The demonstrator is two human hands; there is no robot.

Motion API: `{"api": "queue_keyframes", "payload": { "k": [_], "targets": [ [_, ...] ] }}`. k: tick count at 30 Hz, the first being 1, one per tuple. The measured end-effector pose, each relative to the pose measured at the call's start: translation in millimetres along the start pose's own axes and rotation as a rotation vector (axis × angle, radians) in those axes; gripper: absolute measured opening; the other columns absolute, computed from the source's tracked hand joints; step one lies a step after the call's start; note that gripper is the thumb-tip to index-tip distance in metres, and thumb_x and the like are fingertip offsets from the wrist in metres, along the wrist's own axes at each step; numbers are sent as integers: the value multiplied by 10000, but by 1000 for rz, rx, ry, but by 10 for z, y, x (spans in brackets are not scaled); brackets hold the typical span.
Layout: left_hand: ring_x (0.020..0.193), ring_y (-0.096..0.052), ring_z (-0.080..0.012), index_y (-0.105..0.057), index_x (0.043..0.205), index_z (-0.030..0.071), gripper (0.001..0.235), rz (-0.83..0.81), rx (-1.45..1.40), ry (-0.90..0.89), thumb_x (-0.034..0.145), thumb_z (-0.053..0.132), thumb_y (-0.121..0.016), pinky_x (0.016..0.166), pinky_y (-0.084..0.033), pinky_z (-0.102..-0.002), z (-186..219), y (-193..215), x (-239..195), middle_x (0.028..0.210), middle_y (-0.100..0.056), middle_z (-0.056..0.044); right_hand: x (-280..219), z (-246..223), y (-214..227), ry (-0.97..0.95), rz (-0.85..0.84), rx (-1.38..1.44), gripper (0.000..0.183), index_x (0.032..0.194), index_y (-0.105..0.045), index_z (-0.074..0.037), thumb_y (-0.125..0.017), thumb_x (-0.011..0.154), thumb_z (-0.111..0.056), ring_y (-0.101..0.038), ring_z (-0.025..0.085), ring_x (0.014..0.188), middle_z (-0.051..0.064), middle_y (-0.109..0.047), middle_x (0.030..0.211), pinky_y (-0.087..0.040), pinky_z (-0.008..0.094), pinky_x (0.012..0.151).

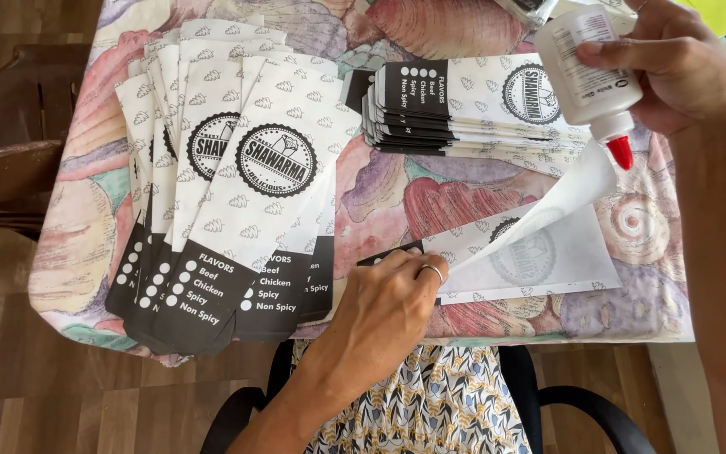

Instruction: Applying glue to paper bag templates and folding them to assemble the bags.

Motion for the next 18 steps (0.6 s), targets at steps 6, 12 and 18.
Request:
{"api": "queue_keyframes", "payload": {
  "k": [6,12,18],
  "targets": [
    [830,-746,-303,-682,1103,-133,252,25,26,-42,855,-175,-674,567,-635,-334,42,9,-12,995,-760,-251,-65,-54,-67,16,57,40,702,1419,-552,-156,-690,737,-59,-717,124,968,-45,-624,1091,-630,231,782],
    [867,-763,-311,-677,1121,-128,266,-5,27,-27,858,-162,-701,604,-654,-323,28,-32,-32,1023,-758,-262,-63,-23,-265,23,-5,53,650,1401,-536,-123,-655,767,-45,-684,190,1104,-53,-530,1593,-617,358,895],
    [900,-754,-331,-668,1119,-139,279,16,33,-32,844,-166,-706,609,-651,-340,44,3,-28,1023,-751,-272,22,172,-306,7,-95,36,1022,1730,-99,-66,-654,873,-87,-681,254,1161,86,-612,1392,-604,395,970]
  ]
}}
Point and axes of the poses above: each hand's wrist, its own x-axis towards the middle knuckle, its own y-axis out of the back of the hand, z = x × y, the point moved 10 cm from there along x, towards the middle knuckle
